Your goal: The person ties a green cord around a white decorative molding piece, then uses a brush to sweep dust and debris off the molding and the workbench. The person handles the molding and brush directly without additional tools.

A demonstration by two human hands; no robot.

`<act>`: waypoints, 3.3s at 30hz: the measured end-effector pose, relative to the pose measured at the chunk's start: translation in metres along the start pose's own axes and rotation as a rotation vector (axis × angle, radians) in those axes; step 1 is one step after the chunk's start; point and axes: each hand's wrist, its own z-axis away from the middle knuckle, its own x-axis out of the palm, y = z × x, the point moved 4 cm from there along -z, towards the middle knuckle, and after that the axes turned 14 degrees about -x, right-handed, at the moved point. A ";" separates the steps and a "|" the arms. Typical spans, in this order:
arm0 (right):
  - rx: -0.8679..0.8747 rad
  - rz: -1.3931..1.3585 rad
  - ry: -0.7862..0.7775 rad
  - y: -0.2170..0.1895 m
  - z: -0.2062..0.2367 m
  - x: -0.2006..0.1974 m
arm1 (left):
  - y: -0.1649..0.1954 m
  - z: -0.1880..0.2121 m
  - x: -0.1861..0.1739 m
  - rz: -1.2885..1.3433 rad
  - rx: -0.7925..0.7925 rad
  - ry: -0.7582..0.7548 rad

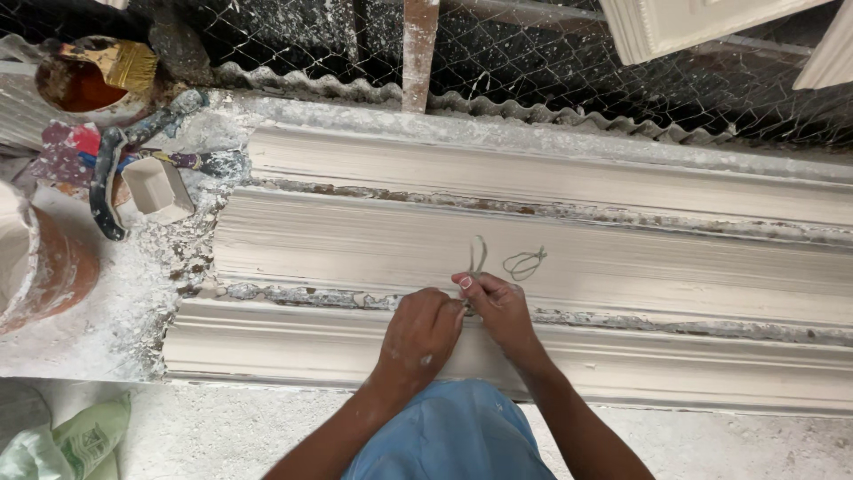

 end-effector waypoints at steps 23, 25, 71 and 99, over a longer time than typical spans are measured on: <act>-0.625 0.508 -0.177 -0.118 0.007 0.000 | 0.000 -0.013 0.012 0.506 -0.216 -0.141; -0.822 0.694 -0.078 -0.131 0.006 0.006 | -0.003 -0.011 0.025 0.832 -0.483 -0.165; -0.614 0.187 -0.110 -0.114 0.007 0.005 | -0.006 -0.016 0.040 1.171 -0.576 -0.034; -0.582 -0.012 0.191 -0.066 0.011 -0.002 | 0.003 -0.007 0.052 0.881 -0.606 -0.090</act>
